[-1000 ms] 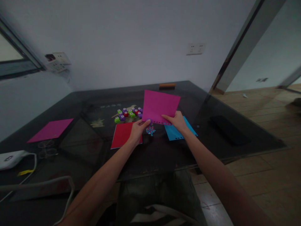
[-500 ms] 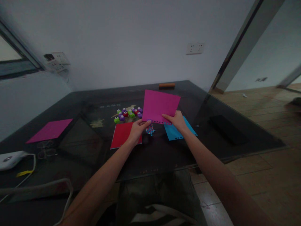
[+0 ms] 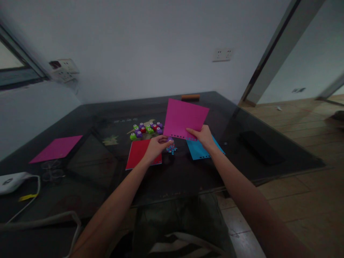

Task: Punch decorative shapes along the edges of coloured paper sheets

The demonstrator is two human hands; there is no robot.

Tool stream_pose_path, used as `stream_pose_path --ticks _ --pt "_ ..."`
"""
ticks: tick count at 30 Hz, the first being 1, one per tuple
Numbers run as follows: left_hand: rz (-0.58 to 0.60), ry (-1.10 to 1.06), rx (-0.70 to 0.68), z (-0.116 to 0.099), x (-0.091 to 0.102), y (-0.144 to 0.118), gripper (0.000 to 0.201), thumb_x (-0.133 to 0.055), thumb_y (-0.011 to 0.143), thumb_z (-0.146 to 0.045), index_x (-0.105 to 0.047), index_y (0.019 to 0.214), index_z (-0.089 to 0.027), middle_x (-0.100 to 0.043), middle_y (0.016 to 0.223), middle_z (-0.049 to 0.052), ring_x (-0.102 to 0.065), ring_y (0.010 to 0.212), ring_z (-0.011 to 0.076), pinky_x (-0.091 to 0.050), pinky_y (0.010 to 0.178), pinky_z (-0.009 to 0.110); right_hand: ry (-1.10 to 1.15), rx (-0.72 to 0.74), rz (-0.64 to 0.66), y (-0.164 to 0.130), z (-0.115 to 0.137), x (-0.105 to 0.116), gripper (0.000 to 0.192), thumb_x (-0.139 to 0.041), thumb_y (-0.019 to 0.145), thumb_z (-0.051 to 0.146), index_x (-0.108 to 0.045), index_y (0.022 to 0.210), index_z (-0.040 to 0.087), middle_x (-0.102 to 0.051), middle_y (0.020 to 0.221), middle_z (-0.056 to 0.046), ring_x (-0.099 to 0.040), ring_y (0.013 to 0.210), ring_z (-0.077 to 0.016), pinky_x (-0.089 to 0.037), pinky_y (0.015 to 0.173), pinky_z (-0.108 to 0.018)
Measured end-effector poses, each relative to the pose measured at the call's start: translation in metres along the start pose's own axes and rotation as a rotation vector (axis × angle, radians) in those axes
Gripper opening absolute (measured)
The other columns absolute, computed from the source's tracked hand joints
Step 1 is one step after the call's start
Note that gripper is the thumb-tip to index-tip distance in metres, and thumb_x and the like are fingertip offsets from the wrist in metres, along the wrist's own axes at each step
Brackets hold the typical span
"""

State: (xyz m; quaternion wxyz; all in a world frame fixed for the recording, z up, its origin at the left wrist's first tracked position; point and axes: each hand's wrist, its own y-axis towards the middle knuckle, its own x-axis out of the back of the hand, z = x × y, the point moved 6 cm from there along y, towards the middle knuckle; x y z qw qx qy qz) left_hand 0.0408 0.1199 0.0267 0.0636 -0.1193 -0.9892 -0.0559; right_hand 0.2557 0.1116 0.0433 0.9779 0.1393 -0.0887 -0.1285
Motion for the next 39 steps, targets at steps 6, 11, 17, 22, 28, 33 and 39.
stream_pose_path --ticks 6,11,17,22,28,33,39 --pt "0.082 0.213 -0.131 -0.006 0.001 -0.003 0.030 -0.076 0.058 -0.031 -0.069 0.084 -0.018 -0.069 0.079 0.009 -0.063 0.071 0.0217 -0.047 0.069 0.034 0.011 -0.008 -0.014 0.000 -0.001 0.001 0.031 -0.073 0.062 0.037 -0.067 0.084 0.015 -0.070 0.090 -0.011 -0.065 0.081 -0.0255 -0.052 0.073 -0.039" --pt "0.106 0.347 -0.220 -0.013 -0.001 -0.007 0.030 -0.072 0.061 -0.031 -0.069 0.089 -0.019 -0.069 0.080 0.008 -0.062 0.068 0.0213 -0.047 0.065 0.032 0.016 0.013 -0.012 0.001 -0.002 0.001 0.030 -0.072 0.062 0.037 -0.068 0.083 0.015 -0.070 0.089 -0.011 -0.065 0.078 -0.0245 -0.052 0.073 -0.039" --pt "0.180 0.334 -0.298 -0.015 -0.004 -0.008 0.041 -0.065 0.057 -0.011 -0.068 0.096 -0.022 -0.069 0.095 0.006 -0.060 0.083 0.0225 -0.044 0.079 0.034 -0.019 0.024 -0.009 0.001 -0.001 0.001 0.031 -0.071 0.063 0.038 -0.068 0.083 0.015 -0.070 0.087 -0.010 -0.064 0.077 -0.0236 -0.052 0.072 -0.037" --pt "0.247 0.437 -0.378 -0.014 -0.006 -0.009 0.059 -0.056 0.055 0.000 -0.062 0.109 -0.022 -0.066 0.104 0.006 -0.060 0.088 0.0223 -0.043 0.082 0.036 -0.016 0.024 -0.006 0.002 -0.002 0.001 0.032 -0.071 0.063 0.039 -0.067 0.084 0.016 -0.070 0.088 -0.009 -0.064 0.079 -0.0240 -0.052 0.074 -0.038" --pt "0.273 0.473 -0.405 -0.013 -0.006 -0.008 0.064 -0.048 0.055 0.004 -0.059 0.113 -0.021 -0.063 0.110 0.007 -0.058 0.098 0.0227 -0.042 0.085 0.036 0.003 0.044 -0.014 0.004 -0.006 0.002 0.032 -0.072 0.064 0.040 -0.067 0.084 0.016 -0.070 0.088 -0.010 -0.065 0.077 -0.0241 -0.052 0.073 -0.038" --pt "0.253 0.378 -0.331 -0.014 -0.006 -0.007 0.051 -0.051 0.058 0.000 -0.060 0.105 -0.019 -0.063 0.104 0.007 -0.059 0.090 0.0203 -0.045 0.078 0.033 -0.006 0.042 -0.014 0.004 -0.007 0.002 0.035 -0.071 0.065 0.041 -0.066 0.089 0.016 -0.069 0.092 -0.010 -0.065 0.083 -0.0251 -0.052 0.077 -0.039" --pt "0.225 0.129 -0.181 -0.010 -0.006 -0.005 0.030 -0.061 0.065 -0.012 -0.060 0.094 -0.018 -0.062 0.099 0.006 -0.061 0.089 0.0197 -0.047 0.081 0.034 0.057 0.023 -0.050 0.007 -0.013 0.005 0.036 -0.067 0.068 0.042 -0.066 0.093 0.016 -0.069 0.097 -0.010 -0.064 0.088 -0.0244 -0.052 0.079 -0.038"
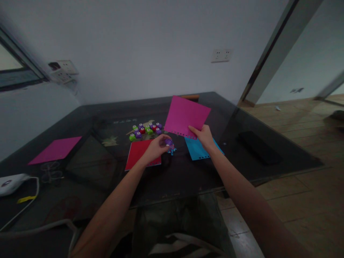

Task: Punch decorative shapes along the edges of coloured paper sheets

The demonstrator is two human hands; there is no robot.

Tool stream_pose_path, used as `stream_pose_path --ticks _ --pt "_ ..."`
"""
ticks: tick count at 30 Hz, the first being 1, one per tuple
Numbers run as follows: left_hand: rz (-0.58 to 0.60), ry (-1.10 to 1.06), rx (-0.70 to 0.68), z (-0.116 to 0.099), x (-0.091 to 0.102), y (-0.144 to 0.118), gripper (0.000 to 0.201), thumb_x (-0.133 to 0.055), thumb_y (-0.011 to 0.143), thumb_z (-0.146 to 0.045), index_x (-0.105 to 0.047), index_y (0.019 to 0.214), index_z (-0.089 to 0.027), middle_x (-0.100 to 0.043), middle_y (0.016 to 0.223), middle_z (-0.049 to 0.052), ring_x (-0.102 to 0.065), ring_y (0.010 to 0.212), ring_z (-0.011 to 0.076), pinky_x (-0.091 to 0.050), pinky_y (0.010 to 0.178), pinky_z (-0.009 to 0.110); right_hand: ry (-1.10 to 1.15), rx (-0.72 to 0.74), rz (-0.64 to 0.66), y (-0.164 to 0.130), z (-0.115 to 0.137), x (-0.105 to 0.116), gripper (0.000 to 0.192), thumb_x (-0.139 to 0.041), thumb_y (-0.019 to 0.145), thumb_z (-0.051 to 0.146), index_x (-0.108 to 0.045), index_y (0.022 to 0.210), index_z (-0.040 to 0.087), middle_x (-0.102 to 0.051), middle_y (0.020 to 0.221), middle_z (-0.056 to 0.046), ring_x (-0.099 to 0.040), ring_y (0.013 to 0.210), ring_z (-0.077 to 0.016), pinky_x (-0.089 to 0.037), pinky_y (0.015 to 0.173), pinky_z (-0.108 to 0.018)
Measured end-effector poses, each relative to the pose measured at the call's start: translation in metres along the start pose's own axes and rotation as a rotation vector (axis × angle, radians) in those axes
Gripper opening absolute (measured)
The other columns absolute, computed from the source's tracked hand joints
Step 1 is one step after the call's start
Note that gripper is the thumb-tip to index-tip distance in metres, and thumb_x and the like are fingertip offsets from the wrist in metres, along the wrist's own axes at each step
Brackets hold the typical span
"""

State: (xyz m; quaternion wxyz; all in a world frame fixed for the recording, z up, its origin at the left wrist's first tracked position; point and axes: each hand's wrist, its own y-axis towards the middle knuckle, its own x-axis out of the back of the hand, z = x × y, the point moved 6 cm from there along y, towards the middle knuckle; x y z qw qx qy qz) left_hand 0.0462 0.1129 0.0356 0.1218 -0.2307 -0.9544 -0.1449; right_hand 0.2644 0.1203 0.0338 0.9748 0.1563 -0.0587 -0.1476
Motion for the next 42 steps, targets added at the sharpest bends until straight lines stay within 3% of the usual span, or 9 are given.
stream_pose_path --ticks 5,8,13,18,23,27,31,38,42 --pt "-0.021 -0.299 0.132 0.010 0.001 0.002 0.028 -0.061 0.076 -0.029 -0.059 0.102 -0.018 -0.062 0.100 0.006 -0.065 0.079 0.0175 -0.050 0.079 0.034 0.045 -0.027 -0.035 0.001 -0.001 0.003 0.036 -0.069 0.066 0.042 -0.066 0.091 0.015 -0.069 0.096 -0.010 -0.064 0.086 -0.0240 -0.051 0.079 -0.039" --pt "-0.056 -0.431 0.187 0.015 0.002 0.003 0.027 -0.056 0.081 -0.029 -0.058 0.105 -0.018 -0.062 0.097 0.005 -0.066 0.076 0.0159 -0.051 0.075 0.031 0.074 -0.011 -0.052 -0.001 0.005 0.004 0.034 -0.070 0.065 0.039 -0.067 0.089 0.016 -0.069 0.096 -0.010 -0.064 0.085 -0.0235 -0.051 0.080 -0.039" --pt "-0.109 -0.523 0.269 0.020 0.003 0.000 0.025 -0.055 0.083 -0.026 -0.060 0.106 -0.017 -0.063 0.094 0.005 -0.065 0.074 0.0128 -0.050 0.071 0.025 0.187 -0.012 -0.114 0.000 0.015 0.013 0.033 -0.073 0.061 0.035 -0.066 0.086 0.015 -0.070 0.092 -0.009 -0.064 0.080 -0.0218 -0.052 0.076 -0.037" --pt "-0.077 -0.555 0.238 0.020 0.000 0.000 0.033 -0.065 0.077 -0.025 -0.060 0.108 -0.015 -0.064 0.097 0.007 -0.062 0.070 0.0104 -0.049 0.069 0.023 0.289 0.018 -0.205 0.005 0.032 0.039 0.031 -0.076 0.058 0.030 -0.066 0.083 0.014 -0.070 0.089 -0.008 -0.065 0.077 -0.0206 -0.051 0.075 -0.036" --pt "-0.089 -0.420 0.211 0.021 0.000 0.002 0.034 -0.066 0.075 -0.030 -0.061 0.104 -0.014 -0.065 0.099 0.008 -0.060 0.074 0.0121 -0.048 0.068 0.024 0.229 -0.023 -0.209 0.003 0.033 0.078 0.034 -0.077 0.055 0.027 -0.067 0.084 0.013 -0.070 0.084 -0.008 -0.064 0.069 -0.0187 -0.051 0.068 -0.034" --pt "-0.092 -0.240 0.187 0.018 -0.002 0.006 0.035 -0.068 0.071 -0.028 -0.061 0.102 -0.014 -0.065 0.099 0.008 -0.061 0.086 0.0172 -0.048 0.072 0.027 0.209 -0.106 -0.231 -0.007 0.008 0.105 0.037 -0.079 0.053 0.028 -0.067 0.085 0.013 -0.070 0.082 -0.007 -0.063 0.065 -0.0170 -0.051 0.064 -0.031" --pt "-0.044 -0.126 0.164 0.009 -0.013 0.018 0.035 -0.067 0.071 -0.028 -0.061 0.102 -0.014 -0.065 0.094 0.007 -0.061 0.075 0.0155 -0.049 0.066 0.027 0.259 -0.165 -0.303 -0.013 -0.014 0.120 0.037 -0.080 0.051 0.028 -0.066 0.083 0.014 -0.070 0.080 -0.005 -0.062 0.064 -0.0166 -0.051 0.062 -0.030" --pt "-0.006 0.016 0.009 -0.010 -0.043 0.079 0.031 -0.061 0.076 -0.027 -0.059 0.104 -0.014 -0.064 0.079 0.004 -0.056 0.056 0.0103 -0.047 0.056 0.024 0.271 -0.137 -0.340 -0.013 -0.010 0.123 0.035 -0.080 0.052 0.027 -0.066 0.082 0.014 -0.070 0.079 -0.004 -0.062 0.063 -0.0152 -0.051 0.061 -0.028" --pt "-0.001 0.329 0.056 0.000 -0.062 0.120 0.028 -0.060 0.077 -0.025 -0.061 0.103 -0.016 -0.067 0.079 0.005 -0.061 0.065 0.0143 -0.047 0.061 0.025 0.265 -0.156 -0.335 -0.015 -0.011 0.125 0.036 -0.080 0.052 0.028 -0.066 0.082 0.014 -0.070 0.077 -0.004 -0.062 0.060 -0.0150 -0.051 0.058 -0.028"
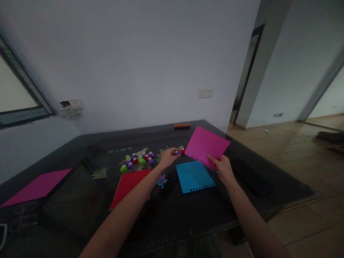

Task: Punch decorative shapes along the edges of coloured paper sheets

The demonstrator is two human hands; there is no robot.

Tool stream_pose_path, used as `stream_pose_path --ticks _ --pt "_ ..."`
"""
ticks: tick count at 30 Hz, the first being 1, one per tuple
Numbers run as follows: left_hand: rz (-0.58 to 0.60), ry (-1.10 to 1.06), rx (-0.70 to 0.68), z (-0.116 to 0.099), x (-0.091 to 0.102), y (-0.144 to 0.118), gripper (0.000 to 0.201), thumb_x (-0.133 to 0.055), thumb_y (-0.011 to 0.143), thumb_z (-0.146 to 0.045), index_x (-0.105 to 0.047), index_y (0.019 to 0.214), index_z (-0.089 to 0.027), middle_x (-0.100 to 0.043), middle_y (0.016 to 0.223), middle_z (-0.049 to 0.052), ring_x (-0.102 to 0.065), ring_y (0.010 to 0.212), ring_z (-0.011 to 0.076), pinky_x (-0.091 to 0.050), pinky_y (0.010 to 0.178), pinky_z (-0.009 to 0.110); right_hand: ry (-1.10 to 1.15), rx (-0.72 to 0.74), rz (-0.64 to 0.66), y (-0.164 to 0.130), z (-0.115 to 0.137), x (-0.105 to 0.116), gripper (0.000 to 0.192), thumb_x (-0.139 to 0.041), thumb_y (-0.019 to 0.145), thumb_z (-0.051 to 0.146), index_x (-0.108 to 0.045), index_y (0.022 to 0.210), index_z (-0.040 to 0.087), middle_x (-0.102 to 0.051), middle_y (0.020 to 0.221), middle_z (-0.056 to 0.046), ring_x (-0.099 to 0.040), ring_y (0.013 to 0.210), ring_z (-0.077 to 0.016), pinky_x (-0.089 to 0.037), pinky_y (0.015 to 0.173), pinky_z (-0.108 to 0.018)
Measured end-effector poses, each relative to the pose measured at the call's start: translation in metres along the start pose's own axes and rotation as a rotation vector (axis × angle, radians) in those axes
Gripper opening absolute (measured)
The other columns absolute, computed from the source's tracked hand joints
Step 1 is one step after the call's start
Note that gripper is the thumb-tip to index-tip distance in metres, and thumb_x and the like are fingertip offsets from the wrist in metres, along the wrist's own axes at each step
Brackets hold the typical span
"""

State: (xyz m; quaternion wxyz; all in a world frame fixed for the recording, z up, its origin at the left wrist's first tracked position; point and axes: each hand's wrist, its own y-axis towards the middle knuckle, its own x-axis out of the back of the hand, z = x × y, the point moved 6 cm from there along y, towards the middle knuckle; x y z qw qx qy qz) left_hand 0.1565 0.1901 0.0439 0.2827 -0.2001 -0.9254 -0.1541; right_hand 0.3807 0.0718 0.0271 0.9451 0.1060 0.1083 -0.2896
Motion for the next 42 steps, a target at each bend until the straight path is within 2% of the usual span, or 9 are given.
stream_pose_path --ticks 3,10,14,21,29,33,37,39,42 --pt "-0.039 0.305 0.042 0.006 -0.010 0.020 0.028 -0.063 0.076 -0.026 -0.063 0.103 -0.020 -0.068 0.093 0.005 -0.062 0.082 0.0177 -0.046 0.071 0.026 0.006 0.005 0.014 0.000 0.000 0.000 0.035 -0.079 0.053 0.029 -0.066 0.082 0.014 -0.070 0.076 -0.005 -0.062 0.059 -0.0155 -0.051 0.057 -0.028" --pt "-0.056 0.454 0.014 0.011 -0.026 0.034 0.024 -0.064 0.072 -0.024 -0.066 0.096 -0.018 -0.067 0.097 0.012 -0.060 0.096 0.0276 -0.041 0.083 0.036 0.040 -0.001 0.003 0.000 0.005 0.002 0.034 -0.080 0.053 0.028 -0.067 0.082 0.014 -0.071 0.076 -0.005 -0.064 0.061 -0.0169 -0.053 0.059 -0.029" --pt "-0.017 0.450 -0.054 0.006 -0.035 0.038 0.021 -0.061 0.074 -0.017 -0.064 0.094 -0.016 -0.066 0.100 0.014 -0.059 0.098 0.0262 -0.040 0.085 0.034 0.032 0.001 0.010 0.000 0.004 0.002 0.032 -0.079 0.055 0.027 -0.067 0.082 0.015 -0.071 0.078 -0.005 -0.065 0.063 -0.0181 -0.054 0.061 -0.030" --pt "0.009 0.364 -0.132 -0.005 -0.051 0.043 0.022 -0.057 0.075 -0.013 -0.062 0.095 -0.017 -0.064 0.101 0.009 -0.057 0.099 0.0230 -0.041 0.087 0.033 0.010 -0.013 0.015 0.003 0.000 0.003 0.032 -0.079 0.055 0.027 -0.068 0.084 0.016 -0.072 0.081 -0.006 -0.067 0.069 -0.0205 -0.055 0.066 -0.033" --pt "0.027 0.258 -0.178 -0.017 -0.058 0.044 0.026 -0.052 0.078 -0.011 -0.061 0.101 -0.018 -0.061 0.106 0.009 -0.056 0.100 0.0216 -0.042 0.088 0.032 0.001 -0.038 0.011 0.003 -0.003 0.004 0.033 -0.079 0.055 0.028 -0.067 0.082 0.016 -0.072 0.077 -0.005 -0.066 0.064 -0.0187 -0.054 0.061 -0.031" --pt "0.006 0.222 -0.208 -0.017 -0.049 0.032 0.033 -0.052 0.078 -0.012 -0.056 0.111 -0.017 -0.058 0.113 0.010 -0.056 0.098 0.0207 -0.043 0.088 0.033 0.031 -0.045 0.034 0.002 -0.002 0.001 0.033 -0.078 0.056 0.031 -0.067 0.083 0.016 -0.071 0.078 -0.005 -0.066 0.064 -0.0195 -0.054 0.061 -0.032" --pt "-0.096 0.061 -0.268 -0.014 -0.024 0.000 0.033 -0.052 0.077 -0.010 -0.056 0.110 -0.014 -0.060 0.109 0.012 -0.059 0.091 0.0196 -0.045 0.085 0.035 0.060 -0.072 0.083 0.001 -0.003 -0.003 0.033 -0.077 0.058 0.034 -0.067 0.084 0.017 -0.071 0.079 -0.005 -0.066 0.065 -0.0192 -0.055 0.064 -0.032" --pt "-0.151 -0.078 -0.217 -0.009 -0.010 -0.021 0.024 -0.051 0.078 -0.011 -0.059 0.101 -0.015 -0.062 0.104 0.011 -0.060 0.092 0.0200 -0.045 0.086 0.036 0.054 -0.093 0.123 -0.002 -0.003 -0.007 0.031 -0.077 0.059 0.033 -0.067 0.084 0.017 -0.071 0.078 -0.004 -0.066 0.063 -0.0184 -0.054 0.063 -0.031" --pt "-0.103 -0.406 -0.081 0.000 -0.001 -0.051 0.020 -0.048 0.083 -0.020 -0.057 0.101 -0.015 -0.064 0.096 0.009 -0.064 0.085 0.0187 -0.049 0.079 0.035 0.011 -0.154 0.230 -0.009 -0.006 -0.018 0.029 -0.077 0.059 0.032 -0.066 0.082 0.017 -0.071 0.075 -0.004 -0.065 0.058 -0.0174 -0.053 0.058 -0.030"
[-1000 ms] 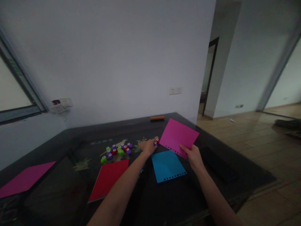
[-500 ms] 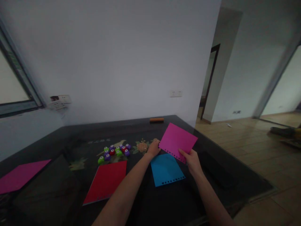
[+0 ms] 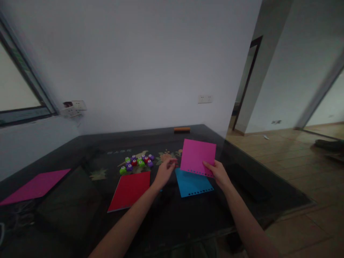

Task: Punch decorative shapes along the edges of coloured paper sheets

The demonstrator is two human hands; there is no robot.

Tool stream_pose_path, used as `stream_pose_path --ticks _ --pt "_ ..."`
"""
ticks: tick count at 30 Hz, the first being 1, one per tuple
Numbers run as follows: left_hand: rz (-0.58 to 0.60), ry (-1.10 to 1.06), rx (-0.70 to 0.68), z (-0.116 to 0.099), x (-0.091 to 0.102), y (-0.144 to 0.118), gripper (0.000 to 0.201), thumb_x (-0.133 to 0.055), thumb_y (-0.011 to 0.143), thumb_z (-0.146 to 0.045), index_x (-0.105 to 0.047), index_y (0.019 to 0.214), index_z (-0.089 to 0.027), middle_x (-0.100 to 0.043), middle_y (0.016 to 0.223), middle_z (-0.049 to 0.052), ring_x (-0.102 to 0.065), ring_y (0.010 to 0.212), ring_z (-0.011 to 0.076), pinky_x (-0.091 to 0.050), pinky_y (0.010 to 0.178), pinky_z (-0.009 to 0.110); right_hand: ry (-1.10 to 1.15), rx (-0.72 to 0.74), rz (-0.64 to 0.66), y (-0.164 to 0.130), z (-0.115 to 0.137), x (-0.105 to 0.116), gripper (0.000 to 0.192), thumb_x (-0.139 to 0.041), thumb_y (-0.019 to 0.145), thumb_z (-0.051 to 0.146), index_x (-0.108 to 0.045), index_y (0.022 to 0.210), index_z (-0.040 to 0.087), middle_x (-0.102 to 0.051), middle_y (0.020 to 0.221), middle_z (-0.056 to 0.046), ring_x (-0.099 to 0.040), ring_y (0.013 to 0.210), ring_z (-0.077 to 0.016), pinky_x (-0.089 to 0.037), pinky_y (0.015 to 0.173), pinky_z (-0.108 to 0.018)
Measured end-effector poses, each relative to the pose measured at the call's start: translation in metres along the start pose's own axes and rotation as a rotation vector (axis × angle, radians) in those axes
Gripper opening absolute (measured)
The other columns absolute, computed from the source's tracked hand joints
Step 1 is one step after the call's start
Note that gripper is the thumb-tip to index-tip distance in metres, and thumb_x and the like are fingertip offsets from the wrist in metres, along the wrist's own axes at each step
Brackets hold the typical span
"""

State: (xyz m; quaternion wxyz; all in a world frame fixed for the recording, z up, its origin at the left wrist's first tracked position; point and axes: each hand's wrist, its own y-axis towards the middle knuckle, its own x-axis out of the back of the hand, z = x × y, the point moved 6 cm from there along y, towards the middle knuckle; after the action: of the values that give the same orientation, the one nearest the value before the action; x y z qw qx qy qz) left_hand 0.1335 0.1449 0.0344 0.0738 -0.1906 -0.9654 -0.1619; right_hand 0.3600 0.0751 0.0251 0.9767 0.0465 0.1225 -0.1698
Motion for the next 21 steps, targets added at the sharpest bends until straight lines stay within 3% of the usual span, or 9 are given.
stream_pose_path --ticks 4,10,13,16,21 --pt "-0.007 -0.186 0.151 0.001 0.007 -0.027 0.027 -0.047 0.086 -0.032 -0.056 0.103 -0.013 -0.066 0.089 0.008 -0.064 0.077 0.0167 -0.051 0.070 0.030 -0.062 -0.120 0.203 -0.009 -0.011 -0.021 0.032 -0.077 0.060 0.030 -0.066 0.085 0.015 -0.071 0.072 -0.006 -0.064 0.056 -0.0166 -0.052 0.054 -0.028" --pt "-0.045 -0.046 0.182 0.004 0.014 -0.039 0.032 -0.061 0.074 -0.023 -0.056 0.103 -0.011 -0.066 0.066 0.002 -0.062 0.061 0.0151 -0.048 0.058 0.025 -0.163 -0.164 0.317 -0.016 -0.023 -0.034 0.037 -0.075 0.062 0.034 -0.065 0.091 0.013 -0.071 0.075 -0.007 -0.065 0.060 -0.0187 -0.052 0.057 -0.030" --pt "-0.074 -0.032 0.164 0.004 0.016 -0.041 0.029 -0.061 0.072 -0.018 -0.057 0.101 -0.012 -0.067 0.066 0.001 -0.063 0.062 0.0153 -0.048 0.060 0.025 -0.167 -0.140 0.258 -0.013 -0.021 -0.031 0.037 -0.074 0.063 0.037 -0.066 0.091 0.015 -0.071 0.076 -0.005 -0.064 0.058 -0.0170 -0.051 0.054 -0.028" --pt "-0.067 -0.034 0.162 0.002 0.013 -0.044 0.032 -0.061 0.072 -0.017 -0.056 0.103 -0.013 -0.067 0.066 0.001 -0.064 0.062 0.0156 -0.049 0.062 0.026 -0.139 -0.035 0.121 -0.004 -0.014 -0.021 0.035 -0.075 0.060 0.039 -0.067 0.086 0.017 -0.071 0.079 -0.004 -0.064 0.061 -0.0159 -0.050 0.057 -0.026" --pt "-0.033 -0.031 0.160 -0.002 0.003 -0.048 0.051 -0.062 0.071 -0.017 -0.045 0.119 -0.014 -0.064 0.063 -0.001 -0.062 0.057 0.0149 -0.049 0.060 0.026 -0.177 0.059 0.019 0.007 -0.013 -0.005 0.035 -0.077 0.055 0.037 -0.067 0.082 0.016 -0.070 0.075 -0.003 -0.062 0.061 -0.0156 -0.047 0.059 -0.026"
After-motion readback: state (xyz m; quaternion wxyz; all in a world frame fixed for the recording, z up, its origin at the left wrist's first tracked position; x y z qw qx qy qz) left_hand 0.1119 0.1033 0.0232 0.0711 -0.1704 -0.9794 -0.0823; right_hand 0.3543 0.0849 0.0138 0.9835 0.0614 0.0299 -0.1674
